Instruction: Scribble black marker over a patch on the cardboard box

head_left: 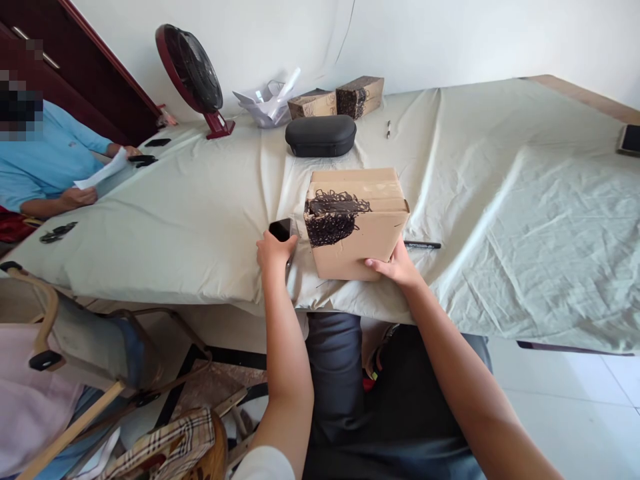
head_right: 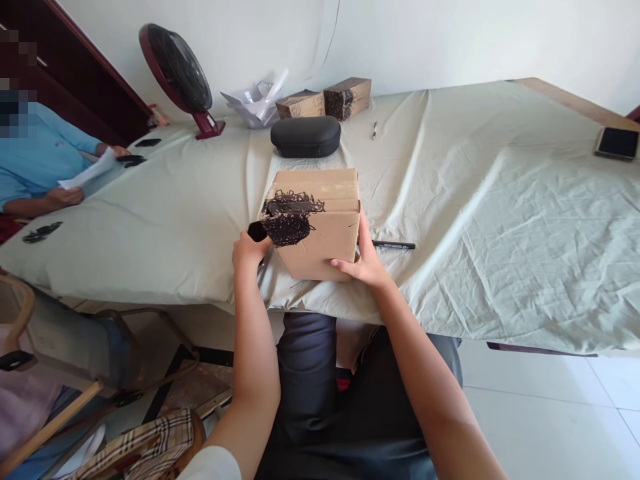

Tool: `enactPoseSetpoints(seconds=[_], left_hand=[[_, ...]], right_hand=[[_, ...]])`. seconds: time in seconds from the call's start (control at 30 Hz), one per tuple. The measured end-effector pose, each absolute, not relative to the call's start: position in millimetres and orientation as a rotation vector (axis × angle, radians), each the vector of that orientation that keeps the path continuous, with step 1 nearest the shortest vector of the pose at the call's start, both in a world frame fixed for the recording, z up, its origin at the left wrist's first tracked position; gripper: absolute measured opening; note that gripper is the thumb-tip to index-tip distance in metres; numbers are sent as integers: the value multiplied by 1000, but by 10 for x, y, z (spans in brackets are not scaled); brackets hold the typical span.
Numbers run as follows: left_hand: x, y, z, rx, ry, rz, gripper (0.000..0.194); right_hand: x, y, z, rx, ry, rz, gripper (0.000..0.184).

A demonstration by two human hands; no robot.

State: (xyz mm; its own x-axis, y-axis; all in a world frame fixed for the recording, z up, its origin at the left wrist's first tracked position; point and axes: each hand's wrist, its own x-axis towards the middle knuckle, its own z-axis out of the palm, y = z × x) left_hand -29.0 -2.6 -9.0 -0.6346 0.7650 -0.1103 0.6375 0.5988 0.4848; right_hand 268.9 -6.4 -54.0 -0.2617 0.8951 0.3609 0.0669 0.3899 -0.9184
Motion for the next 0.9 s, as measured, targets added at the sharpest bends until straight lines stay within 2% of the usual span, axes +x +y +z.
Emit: enactPoseSetpoints(seconds=[0.13,0.23,0.5,0.7,0.9], left_hand=[[-344,-228,-112,1080,2533,762,86],[-353,-431,-101,1077,2520,906,79],[-85,-769,78,1113,1998,1814,69],[340,-910,272,1341,1732,1984,66],[649,-977,319,1453,1667,1994,69]], right_hand=[[2688,-48,-559,-859,-1646,1006,140],[2677,-39,-569,-827,-1644,998,139],[2657,-30,-595,-814,-1625,988,133],[2656,-19,-639,-812,-1640,970,136],[2655,-18,-638,-804,-1666,915,135]])
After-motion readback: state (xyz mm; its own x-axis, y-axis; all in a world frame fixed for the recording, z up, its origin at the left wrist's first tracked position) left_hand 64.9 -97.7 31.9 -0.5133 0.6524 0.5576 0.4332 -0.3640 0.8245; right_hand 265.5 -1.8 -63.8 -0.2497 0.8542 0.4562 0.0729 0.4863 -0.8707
